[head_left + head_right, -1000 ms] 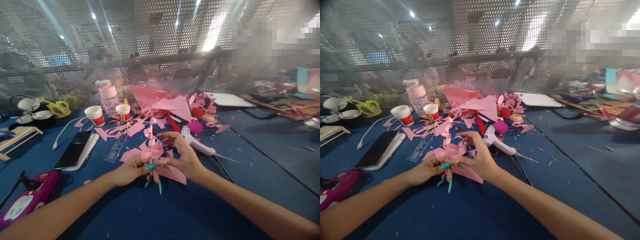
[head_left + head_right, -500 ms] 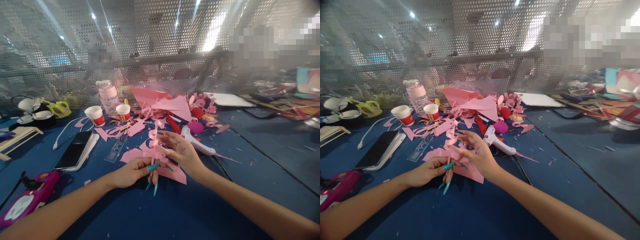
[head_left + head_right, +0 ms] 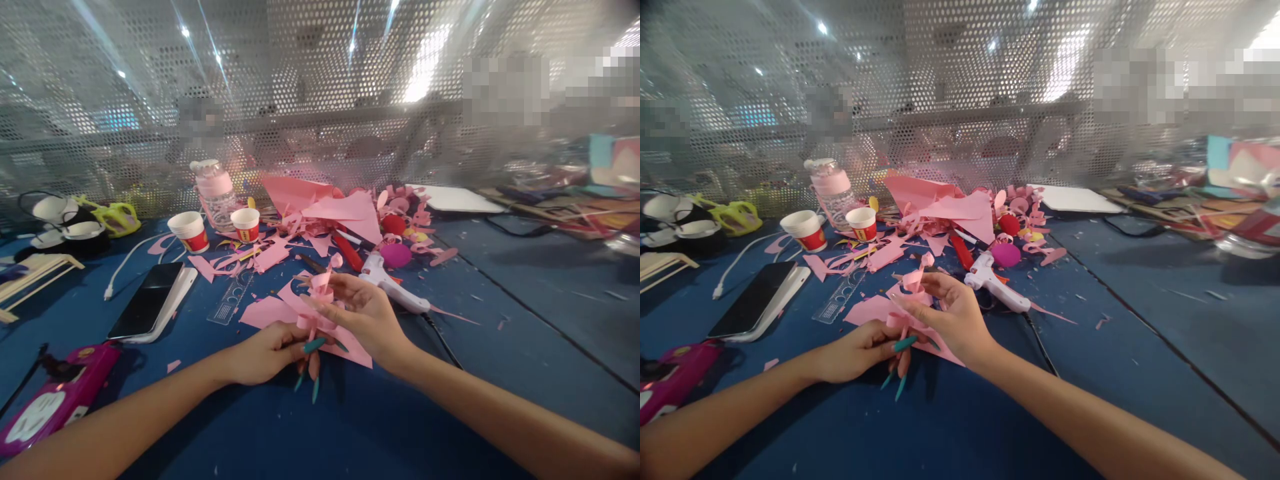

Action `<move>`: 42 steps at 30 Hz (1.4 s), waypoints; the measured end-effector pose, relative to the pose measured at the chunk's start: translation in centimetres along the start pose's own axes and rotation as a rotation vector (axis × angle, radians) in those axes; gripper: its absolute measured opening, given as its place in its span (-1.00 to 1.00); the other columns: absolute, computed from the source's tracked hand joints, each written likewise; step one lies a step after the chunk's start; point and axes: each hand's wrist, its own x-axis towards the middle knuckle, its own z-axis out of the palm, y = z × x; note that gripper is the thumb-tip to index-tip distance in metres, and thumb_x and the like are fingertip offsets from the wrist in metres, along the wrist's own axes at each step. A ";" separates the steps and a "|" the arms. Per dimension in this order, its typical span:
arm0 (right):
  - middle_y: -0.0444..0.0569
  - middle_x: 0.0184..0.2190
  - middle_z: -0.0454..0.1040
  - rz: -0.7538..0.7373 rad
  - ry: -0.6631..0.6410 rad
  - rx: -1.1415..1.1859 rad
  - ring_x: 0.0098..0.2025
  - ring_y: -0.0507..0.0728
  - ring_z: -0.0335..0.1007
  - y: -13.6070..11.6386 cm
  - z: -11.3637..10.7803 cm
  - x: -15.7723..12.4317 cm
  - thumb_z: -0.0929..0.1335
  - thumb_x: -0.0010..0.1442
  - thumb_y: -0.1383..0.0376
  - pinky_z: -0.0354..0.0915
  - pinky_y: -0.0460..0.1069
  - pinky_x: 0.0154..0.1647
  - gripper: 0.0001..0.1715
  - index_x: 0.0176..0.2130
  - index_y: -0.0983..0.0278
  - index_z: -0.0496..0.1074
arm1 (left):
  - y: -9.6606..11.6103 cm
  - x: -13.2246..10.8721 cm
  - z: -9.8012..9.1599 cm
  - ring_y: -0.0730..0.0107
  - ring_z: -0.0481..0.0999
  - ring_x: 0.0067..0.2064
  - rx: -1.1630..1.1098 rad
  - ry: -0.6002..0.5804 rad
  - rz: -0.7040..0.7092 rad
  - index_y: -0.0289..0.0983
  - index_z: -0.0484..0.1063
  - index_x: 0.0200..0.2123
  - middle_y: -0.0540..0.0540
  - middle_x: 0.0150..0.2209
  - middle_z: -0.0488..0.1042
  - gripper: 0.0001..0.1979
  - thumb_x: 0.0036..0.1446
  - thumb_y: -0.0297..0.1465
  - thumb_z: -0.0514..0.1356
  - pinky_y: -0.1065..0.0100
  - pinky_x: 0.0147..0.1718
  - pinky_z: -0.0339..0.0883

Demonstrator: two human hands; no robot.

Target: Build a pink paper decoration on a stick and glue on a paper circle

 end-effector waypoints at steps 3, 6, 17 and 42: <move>-0.03 -0.28 0.52 0.031 0.006 0.041 -0.17 0.14 0.46 0.0 0.1 -0.1 0.50 -0.19 0.29 0.39 0.06 -0.12 -0.62 -0.31 0.27 0.40 | 0.1 0.0 0.0 0.51 0.32 -0.47 0.004 0.002 -0.006 -0.35 0.39 -0.41 -0.08 -0.48 0.42 -0.61 0.17 -0.15 -0.01 0.45 -0.41 0.24; -0.03 -0.27 0.54 0.100 -0.038 0.136 -0.22 0.14 0.49 0.0 0.1 -0.2 0.50 -0.18 0.32 0.45 0.02 -0.25 -0.60 -0.28 0.27 0.39 | 0.1 0.0 0.1 0.51 0.31 -0.47 0.030 0.007 -0.010 -0.36 0.40 -0.41 -0.08 -0.48 0.42 -0.61 0.18 -0.16 -0.01 0.45 -0.41 0.24; 0.00 -0.16 0.50 0.115 -0.088 0.205 -0.11 0.14 0.43 0.1 -0.5 0.4 0.50 -0.17 0.28 0.35 0.06 -0.05 -0.49 -0.16 0.25 0.40 | -0.2 0.0 -0.1 0.53 0.28 -0.49 -0.101 0.013 -0.004 -0.35 0.39 -0.11 -0.06 -0.49 0.42 -0.60 0.17 -0.18 0.03 0.45 -0.43 0.20; -0.19 -0.78 0.25 0.244 -0.064 -0.488 -0.83 -0.09 0.06 -0.2 -2.7 1.1 0.10 0.13 -0.15 -0.05 -0.16 -0.85 -0.36 -0.58 0.28 0.27 | -1.2 0.8 -0.8 0.59 0.36 -0.56 -0.547 0.422 0.049 -0.33 0.38 -0.34 -0.04 -0.48 0.51 -0.65 -0.16 -0.23 0.34 0.50 -0.53 0.22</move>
